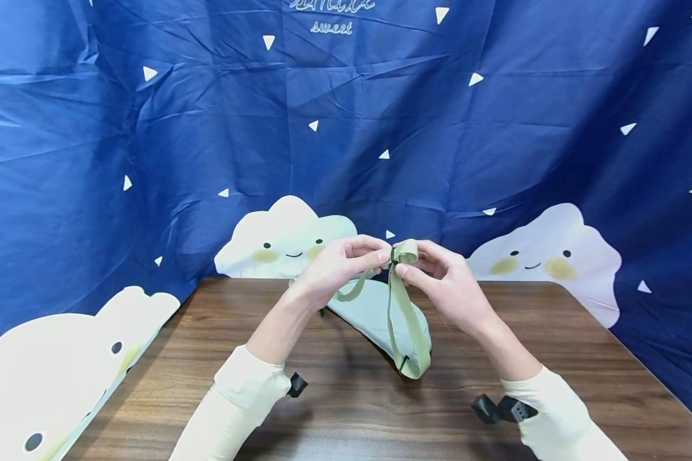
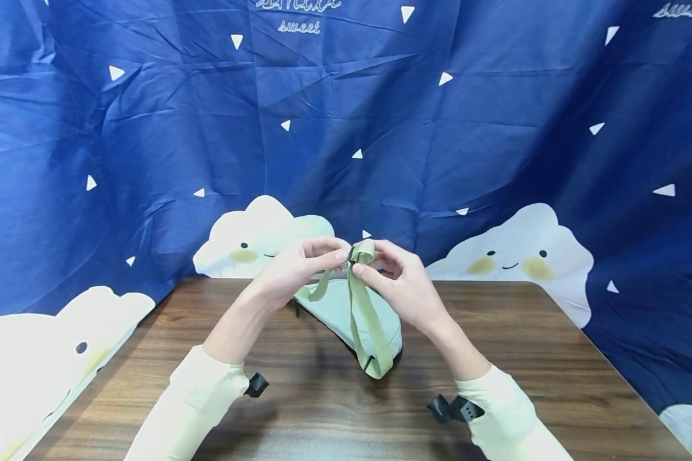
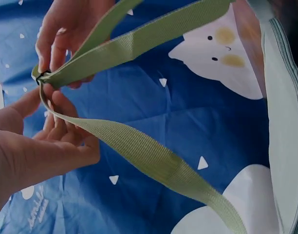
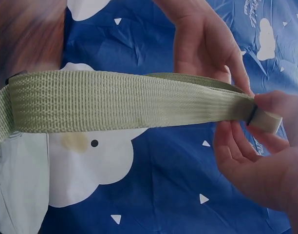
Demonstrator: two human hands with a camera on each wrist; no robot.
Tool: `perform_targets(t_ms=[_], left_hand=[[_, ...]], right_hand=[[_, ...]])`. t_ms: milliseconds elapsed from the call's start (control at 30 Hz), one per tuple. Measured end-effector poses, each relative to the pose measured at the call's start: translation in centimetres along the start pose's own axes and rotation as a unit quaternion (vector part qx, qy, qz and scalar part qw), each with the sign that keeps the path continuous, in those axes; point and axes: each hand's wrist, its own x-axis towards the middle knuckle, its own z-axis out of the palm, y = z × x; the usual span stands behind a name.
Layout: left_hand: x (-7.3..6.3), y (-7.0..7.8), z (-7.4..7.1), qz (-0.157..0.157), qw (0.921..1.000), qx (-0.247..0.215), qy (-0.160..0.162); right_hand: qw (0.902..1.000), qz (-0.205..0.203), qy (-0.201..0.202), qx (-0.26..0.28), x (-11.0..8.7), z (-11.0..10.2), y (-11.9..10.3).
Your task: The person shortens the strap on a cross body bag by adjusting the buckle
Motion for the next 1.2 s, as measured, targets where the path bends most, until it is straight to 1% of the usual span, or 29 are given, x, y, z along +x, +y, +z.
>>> perform_targets(t_ms=[67,133,200,333,433,500,667,800,900,1000,1133,1200], left_hand=[[0.0,0.1,0.0,-0.004,1.0000,0.005,0.006],[-0.1,0.1,0.1,-0.006,0.9999,0.012,0.004],[-0.1,0.2,0.2,-0.001,0.9997,0.025,0.000],[-0.1,0.3,0.3,0.015,0.9979,0.063,-0.003],[-0.2,0.4,0.3,0.025,0.9961,0.085,0.005],[-0.3,0.6,0.3,0.030,0.9959,0.085,0.009],[-0.5,0.9,0.3,0.042,0.9962,0.070,0.030],[-0.5,1.1,0.3,0.074,0.9942,0.057,0.054],[-0.5,1.2,0.2,0.103,0.9917,0.044,0.062],[-0.3,1.2,0.0,0.126,0.9895,0.019,0.067],[-0.2,1.3,-0.3,0.146,0.9854,-0.004,0.088],[-0.1,1.4,-0.4,0.150,0.9835,-0.006,0.101]], right_hand=[[0.9998,0.012,0.009,0.009,0.1,0.0,0.1],[0.9995,0.021,0.016,0.016,0.1,-0.1,0.1],[0.9992,0.030,0.019,0.021,0.1,-0.3,0.2],[0.9986,0.042,0.010,0.029,0.2,-0.5,0.2],[0.9973,0.048,-0.002,0.057,0.3,-0.7,0.4],[0.9950,0.047,-0.010,0.088,0.3,-0.8,0.4],[0.9841,0.055,-0.019,0.168,0.4,-0.9,0.7],[0.9754,0.073,-0.037,0.205,0.6,-1.0,1.0],[0.9726,0.085,-0.050,0.211,0.7,-1.2,1.2],[0.9712,0.096,-0.061,0.209,0.7,-1.2,1.3],[0.9700,0.104,-0.072,0.208,0.7,-1.1,1.3],[0.9698,0.104,-0.072,0.208,0.7,-1.0,1.3]])
